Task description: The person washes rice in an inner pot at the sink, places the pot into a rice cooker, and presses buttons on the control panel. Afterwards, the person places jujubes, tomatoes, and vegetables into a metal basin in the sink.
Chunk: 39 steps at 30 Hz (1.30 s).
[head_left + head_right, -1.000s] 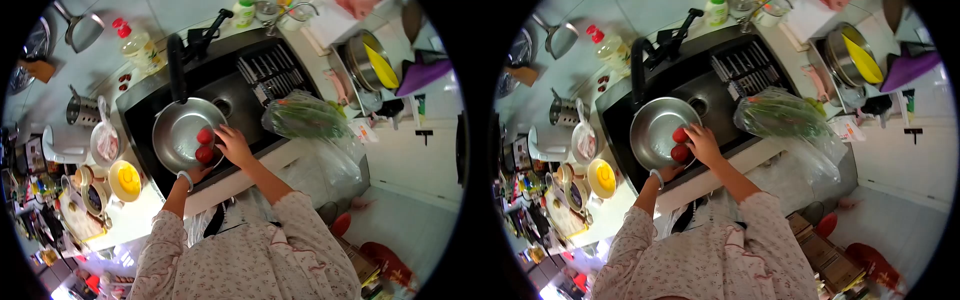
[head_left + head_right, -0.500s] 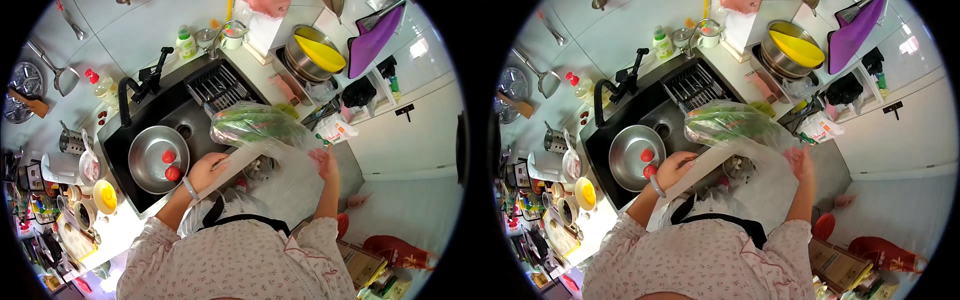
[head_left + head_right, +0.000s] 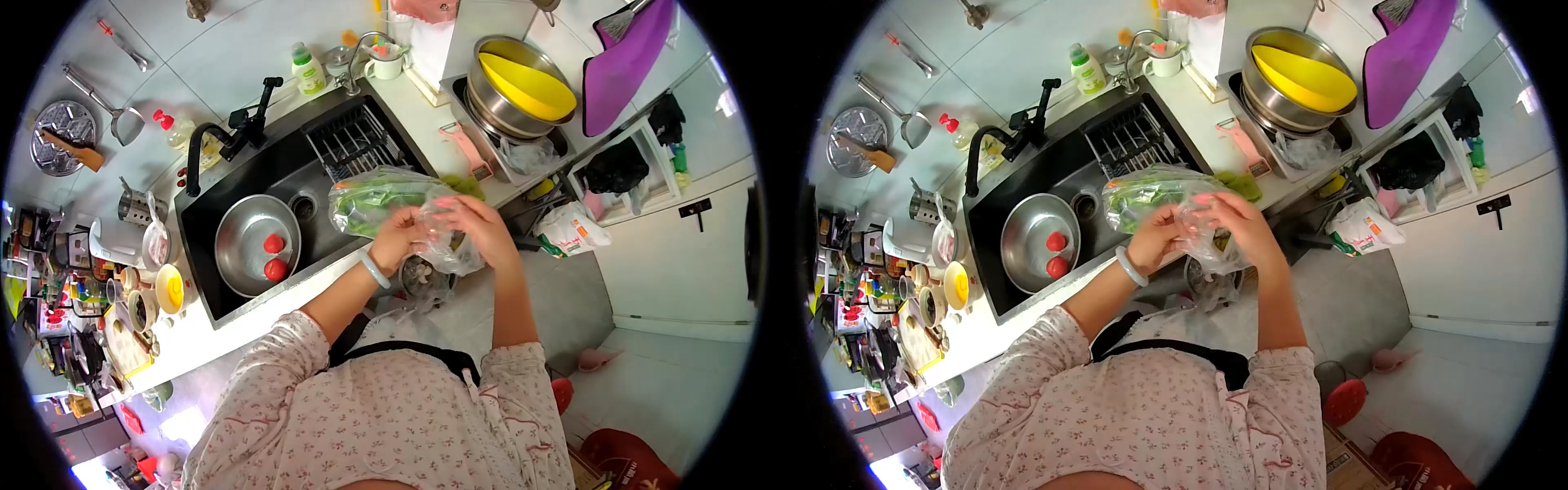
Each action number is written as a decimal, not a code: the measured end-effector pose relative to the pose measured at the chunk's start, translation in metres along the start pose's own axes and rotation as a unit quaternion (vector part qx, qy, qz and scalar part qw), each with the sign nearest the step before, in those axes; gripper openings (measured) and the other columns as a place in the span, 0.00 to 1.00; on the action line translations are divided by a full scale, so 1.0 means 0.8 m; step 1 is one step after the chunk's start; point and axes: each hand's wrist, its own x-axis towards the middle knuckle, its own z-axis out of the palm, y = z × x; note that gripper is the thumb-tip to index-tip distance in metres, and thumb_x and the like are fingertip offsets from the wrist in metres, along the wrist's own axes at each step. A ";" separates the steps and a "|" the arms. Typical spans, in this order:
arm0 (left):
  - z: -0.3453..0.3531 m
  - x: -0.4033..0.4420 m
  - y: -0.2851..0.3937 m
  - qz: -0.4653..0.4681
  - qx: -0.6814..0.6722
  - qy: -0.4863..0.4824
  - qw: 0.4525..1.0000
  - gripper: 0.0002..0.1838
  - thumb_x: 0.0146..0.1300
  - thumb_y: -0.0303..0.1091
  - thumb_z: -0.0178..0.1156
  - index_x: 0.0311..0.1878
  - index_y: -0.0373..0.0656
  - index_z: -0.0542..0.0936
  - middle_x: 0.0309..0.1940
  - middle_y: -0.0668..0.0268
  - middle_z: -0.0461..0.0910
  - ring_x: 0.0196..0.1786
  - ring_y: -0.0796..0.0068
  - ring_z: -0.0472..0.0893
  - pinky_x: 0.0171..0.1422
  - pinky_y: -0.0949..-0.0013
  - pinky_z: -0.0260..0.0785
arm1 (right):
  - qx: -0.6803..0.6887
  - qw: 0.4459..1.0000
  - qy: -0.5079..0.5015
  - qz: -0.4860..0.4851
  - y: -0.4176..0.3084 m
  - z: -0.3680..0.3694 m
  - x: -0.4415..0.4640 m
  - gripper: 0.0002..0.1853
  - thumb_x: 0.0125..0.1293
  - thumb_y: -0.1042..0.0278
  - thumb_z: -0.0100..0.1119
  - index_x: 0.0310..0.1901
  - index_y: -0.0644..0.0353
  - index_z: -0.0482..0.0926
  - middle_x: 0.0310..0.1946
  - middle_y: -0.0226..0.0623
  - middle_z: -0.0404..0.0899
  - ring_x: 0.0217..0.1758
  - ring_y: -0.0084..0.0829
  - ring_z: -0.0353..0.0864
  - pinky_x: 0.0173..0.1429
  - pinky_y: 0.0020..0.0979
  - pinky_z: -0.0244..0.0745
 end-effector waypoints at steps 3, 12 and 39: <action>-0.010 -0.007 0.013 -0.008 -0.057 0.055 0.997 0.11 0.57 0.26 0.50 0.44 0.40 0.71 0.27 0.70 0.74 0.28 0.80 0.75 0.34 0.78 0.69 | -0.142 0.989 0.029 -0.010 0.029 -0.031 -0.018 0.15 0.61 0.63 0.48 0.46 0.65 0.70 0.40 0.33 0.75 0.41 0.26 0.75 0.44 0.26 0.67; -0.009 -0.022 0.060 0.067 -0.060 0.030 0.995 0.12 0.60 0.32 0.47 0.42 0.38 0.75 0.15 0.78 0.62 0.19 0.88 0.59 0.24 0.82 0.51 | -0.697 0.712 0.086 -0.025 0.060 -0.010 0.001 0.35 0.41 0.58 0.65 0.55 0.46 0.63 0.52 0.34 0.65 0.60 0.39 0.56 0.58 0.55 0.44; 0.099 0.027 0.210 0.346 0.462 -0.009 0.816 0.11 0.57 0.36 0.53 0.30 0.37 0.78 0.12 0.71 0.64 0.18 0.85 0.60 0.21 0.78 0.55 | -0.674 0.650 0.271 -0.222 0.038 0.007 0.097 0.19 0.45 0.58 0.61 0.38 0.58 0.73 0.31 0.37 0.71 0.41 0.39 0.65 0.54 0.45 0.51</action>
